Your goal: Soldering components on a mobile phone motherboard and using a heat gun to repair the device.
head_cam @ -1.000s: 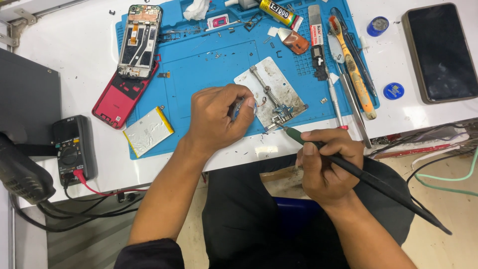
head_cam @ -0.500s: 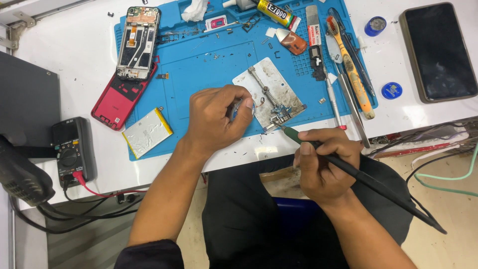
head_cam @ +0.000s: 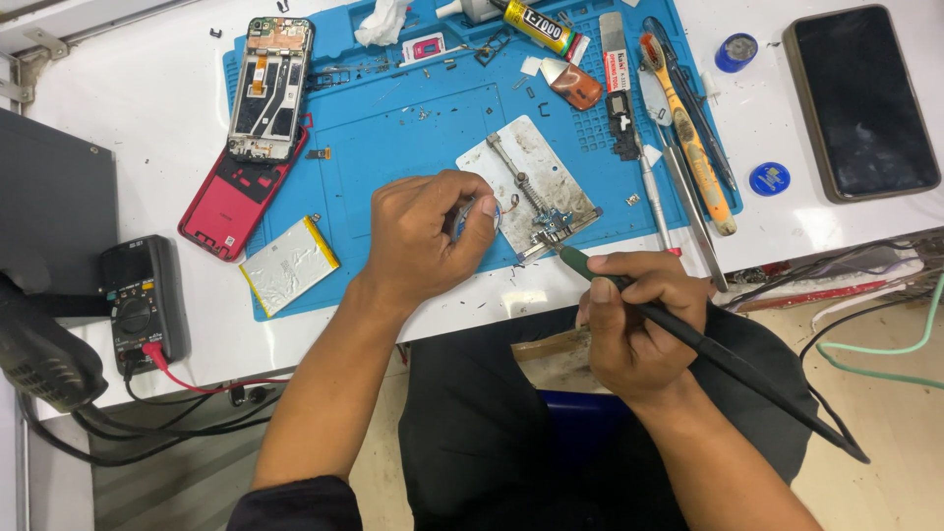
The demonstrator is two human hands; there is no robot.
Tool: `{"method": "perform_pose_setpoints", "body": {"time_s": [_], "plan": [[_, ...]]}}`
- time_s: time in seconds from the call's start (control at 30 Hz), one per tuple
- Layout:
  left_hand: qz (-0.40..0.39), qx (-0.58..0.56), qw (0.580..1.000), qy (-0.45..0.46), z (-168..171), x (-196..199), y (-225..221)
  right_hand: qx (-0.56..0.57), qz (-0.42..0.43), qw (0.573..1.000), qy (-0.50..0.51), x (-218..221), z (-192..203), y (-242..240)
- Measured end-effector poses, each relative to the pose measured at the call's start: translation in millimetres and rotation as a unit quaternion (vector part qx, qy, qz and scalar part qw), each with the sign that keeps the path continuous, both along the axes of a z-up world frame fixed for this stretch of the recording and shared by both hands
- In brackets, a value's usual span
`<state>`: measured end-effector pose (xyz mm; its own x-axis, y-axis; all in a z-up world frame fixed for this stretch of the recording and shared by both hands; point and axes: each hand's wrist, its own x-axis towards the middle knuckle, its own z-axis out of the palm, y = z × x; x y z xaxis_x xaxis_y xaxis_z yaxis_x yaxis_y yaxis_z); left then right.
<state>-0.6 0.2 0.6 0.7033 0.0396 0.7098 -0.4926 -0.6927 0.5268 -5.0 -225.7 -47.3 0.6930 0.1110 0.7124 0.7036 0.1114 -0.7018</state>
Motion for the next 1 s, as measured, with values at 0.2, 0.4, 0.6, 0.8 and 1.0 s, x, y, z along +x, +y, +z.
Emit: {"method": "perform_pose_setpoints", "body": {"time_s": [0.2, 0.4, 0.6, 0.8, 1.0], "plan": [[0.008, 0.005, 1.000, 0.015, -1.5, -0.3, 1.1, -0.003, 0.001, 1.000, 0.010, 0.2, 0.8, -3.8], [0.044, 0.036, 0.996, 0.062, 0.5, 2.0, 1.2, -0.020, -0.051, 0.998, -0.029, 0.6, 18.6, -10.1], [0.116, 0.054, 0.984, 0.123, 8.1, 0.2, 7.0, -0.014, -0.084, 0.995, -0.058, 0.6, 28.9, -21.9], [0.204, 0.061, 0.966, 0.144, 18.3, -2.0, 15.2, 0.030, -0.063, 0.996, -0.052, 0.5, 20.1, -39.0], [0.266, 0.089, 0.943, 0.180, -7.1, 2.9, 40.8, 0.038, -0.094, 0.995, -0.007, -23.9, 41.9, -58.7]]}}
